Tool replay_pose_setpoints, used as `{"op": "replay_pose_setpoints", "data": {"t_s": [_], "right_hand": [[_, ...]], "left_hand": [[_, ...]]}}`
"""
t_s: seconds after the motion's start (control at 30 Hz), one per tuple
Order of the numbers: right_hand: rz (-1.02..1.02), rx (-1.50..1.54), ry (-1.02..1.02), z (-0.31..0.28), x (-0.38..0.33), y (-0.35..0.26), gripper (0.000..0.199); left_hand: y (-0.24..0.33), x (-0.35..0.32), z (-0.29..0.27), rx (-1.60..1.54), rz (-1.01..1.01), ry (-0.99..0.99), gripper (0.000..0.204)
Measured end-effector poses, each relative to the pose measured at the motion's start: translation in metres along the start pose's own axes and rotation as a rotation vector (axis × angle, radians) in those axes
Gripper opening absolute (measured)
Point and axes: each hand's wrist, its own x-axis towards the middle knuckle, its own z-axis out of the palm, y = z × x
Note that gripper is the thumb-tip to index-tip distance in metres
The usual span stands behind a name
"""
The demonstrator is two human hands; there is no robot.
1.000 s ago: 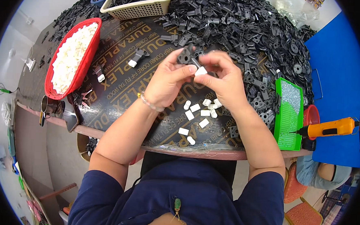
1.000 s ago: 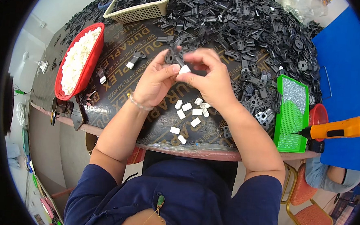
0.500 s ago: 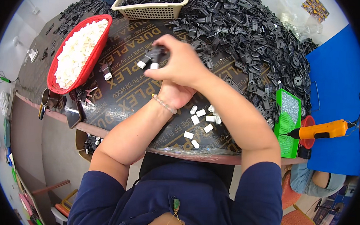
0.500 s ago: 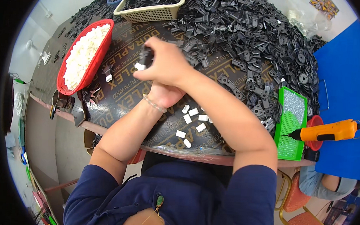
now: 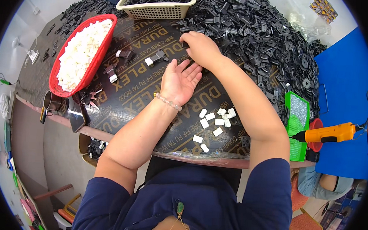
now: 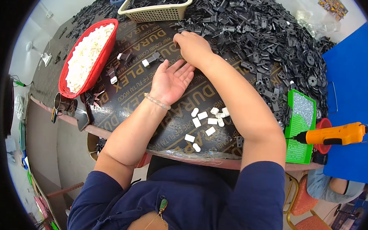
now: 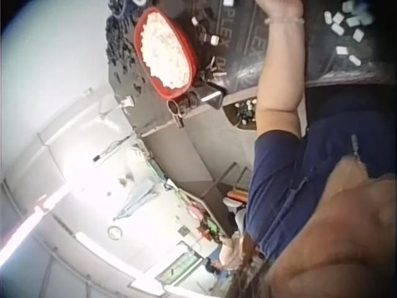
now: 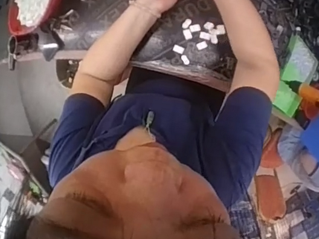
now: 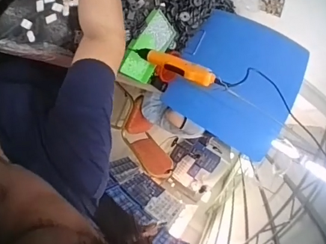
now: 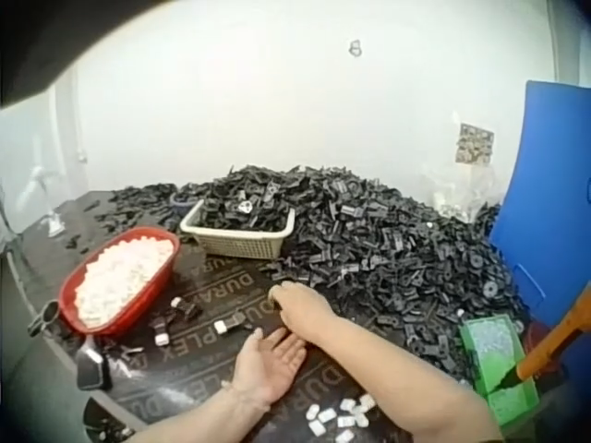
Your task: Assembling small black and white plastic components by hand at a factory workbench.
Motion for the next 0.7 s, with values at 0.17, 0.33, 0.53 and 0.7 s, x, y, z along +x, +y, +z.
{"op": "replay_pose_setpoints", "data": {"t_s": [0.17, 0.33, 0.53, 0.7], "right_hand": [[-0.051, 0.39, -0.075, -0.075, -0.064, -0.034, 0.034], [0.19, 0.504, 0.165, -0.119, -0.119, 0.009, 0.027], [0.313, 0.015, -0.151, -0.092, -0.166, 0.034, 0.053], [0.326, 0.132, -0.014, -0.089, -0.158, 0.021, 0.05]], "left_hand": [[0.003, -0.005, 0.002, -0.007, -0.207, -0.284, 0.044], [-0.005, -0.021, 0.015, 0.188, 0.025, -0.26, 0.018], [-0.022, -0.022, 0.013, 0.461, 0.043, -0.266, 0.029], [-0.021, -0.021, 0.006, 0.424, -0.106, -0.307, 0.04]]}}
